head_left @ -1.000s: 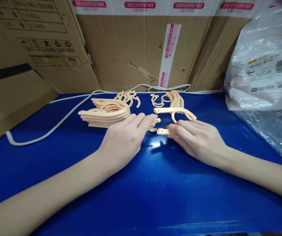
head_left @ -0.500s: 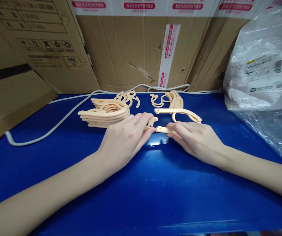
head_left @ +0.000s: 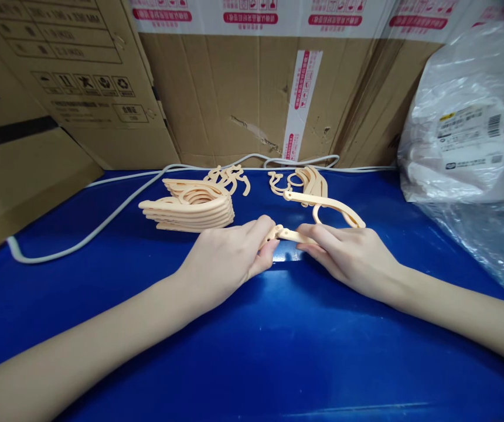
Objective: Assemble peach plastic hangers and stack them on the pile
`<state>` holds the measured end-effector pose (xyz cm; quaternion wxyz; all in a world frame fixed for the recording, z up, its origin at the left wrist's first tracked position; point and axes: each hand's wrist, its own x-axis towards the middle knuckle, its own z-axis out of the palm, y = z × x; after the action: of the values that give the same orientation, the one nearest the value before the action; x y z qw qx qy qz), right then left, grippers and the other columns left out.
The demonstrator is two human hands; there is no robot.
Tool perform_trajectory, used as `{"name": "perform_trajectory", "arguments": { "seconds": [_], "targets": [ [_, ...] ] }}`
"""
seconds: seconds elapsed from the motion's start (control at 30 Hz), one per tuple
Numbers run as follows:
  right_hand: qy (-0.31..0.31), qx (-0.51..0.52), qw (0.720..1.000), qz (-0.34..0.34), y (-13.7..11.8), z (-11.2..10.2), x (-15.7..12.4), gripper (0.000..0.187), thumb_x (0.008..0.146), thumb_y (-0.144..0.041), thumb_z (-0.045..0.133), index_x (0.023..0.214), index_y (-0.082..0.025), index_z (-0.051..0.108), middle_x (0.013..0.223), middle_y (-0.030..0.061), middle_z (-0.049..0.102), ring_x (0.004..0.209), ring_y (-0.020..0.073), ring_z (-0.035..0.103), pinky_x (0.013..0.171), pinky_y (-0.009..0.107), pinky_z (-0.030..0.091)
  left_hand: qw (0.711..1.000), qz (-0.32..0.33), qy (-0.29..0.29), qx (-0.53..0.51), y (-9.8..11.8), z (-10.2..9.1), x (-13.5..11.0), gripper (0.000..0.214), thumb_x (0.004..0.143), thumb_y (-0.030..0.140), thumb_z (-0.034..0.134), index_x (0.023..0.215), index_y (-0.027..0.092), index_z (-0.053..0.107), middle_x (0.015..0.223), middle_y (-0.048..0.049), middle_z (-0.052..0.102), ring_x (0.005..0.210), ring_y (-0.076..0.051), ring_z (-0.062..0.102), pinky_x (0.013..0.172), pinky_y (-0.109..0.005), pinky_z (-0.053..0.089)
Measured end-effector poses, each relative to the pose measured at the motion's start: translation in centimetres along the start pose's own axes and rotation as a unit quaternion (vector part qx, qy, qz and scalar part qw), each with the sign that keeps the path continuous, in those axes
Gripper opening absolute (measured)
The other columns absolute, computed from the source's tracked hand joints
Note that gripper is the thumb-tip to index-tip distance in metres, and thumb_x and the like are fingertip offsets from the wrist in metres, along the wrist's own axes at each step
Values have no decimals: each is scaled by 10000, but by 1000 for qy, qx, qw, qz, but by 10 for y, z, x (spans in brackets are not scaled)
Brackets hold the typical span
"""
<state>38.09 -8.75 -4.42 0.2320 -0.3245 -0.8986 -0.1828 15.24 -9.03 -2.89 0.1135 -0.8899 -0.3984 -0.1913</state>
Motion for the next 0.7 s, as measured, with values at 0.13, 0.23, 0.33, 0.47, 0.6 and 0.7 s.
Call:
{"name": "perform_trajectory", "arguments": {
  "seconds": [0.13, 0.23, 0.33, 0.47, 0.6, 0.7],
  "targets": [
    [5, 1, 1000, 4, 0, 0, 0, 229, 1017, -293, 378, 1026, -176, 574, 828, 40, 748, 540, 148, 658, 434, 276, 384, 1000, -1, -8, -2, -1, -1, 0, 290, 1004, 282, 301, 925, 186, 563, 640, 26, 614, 545, -134, 584, 452, -249, 250],
    [9, -4, 1000, 6, 0, -1, 0, 218, 1015, -293, 384, 1002, -181, 571, 820, 31, 749, 537, 144, 657, 449, 276, 383, 1000, 2, -5, -11, -1, -2, 0, 284, 1005, 277, 300, 915, 182, 553, 643, 23, 610, 549, -142, 587, 454, -252, 251],
    [11, -15, 1000, 5, -1, -2, 1, 237, 1020, -303, 371, 968, -188, 572, 789, 18, 745, 521, 128, 643, 448, 275, 358, 999, 1, -7, -33, 0, -2, 0, 270, 1001, 267, 301, 923, 182, 545, 653, 26, 607, 552, -137, 587, 459, -248, 250],
    [30, -47, 998, -19, -2, -4, 2, 232, 1022, -296, 378, 962, -191, 576, 723, -12, 724, 508, 115, 625, 462, 268, 353, 998, 5, -4, -61, -1, -1, -2, 267, 998, 265, 293, 904, 189, 531, 618, 42, 557, 513, -128, 541, 461, -246, 245],
    [45, -76, 996, -33, -4, -5, 1, 221, 1016, -270, 399, 956, -181, 592, 720, -17, 720, 516, 110, 624, 477, 258, 360, 993, 21, -4, -118, -3, 1, -3, 253, 997, 263, 278, 873, 193, 487, 593, 58, 508, 479, -120, 493, 465, -245, 258],
    [56, -97, 993, -37, -4, -5, -1, 205, 1003, -286, 440, 963, -182, 612, 709, -25, 712, 511, 106, 610, 493, 249, 365, 987, 28, -36, -156, -5, 0, -3, 243, 994, 265, 267, 839, 199, 442, 573, 66, 485, 465, -121, 479, 473, -245, 271]
  ]
}}
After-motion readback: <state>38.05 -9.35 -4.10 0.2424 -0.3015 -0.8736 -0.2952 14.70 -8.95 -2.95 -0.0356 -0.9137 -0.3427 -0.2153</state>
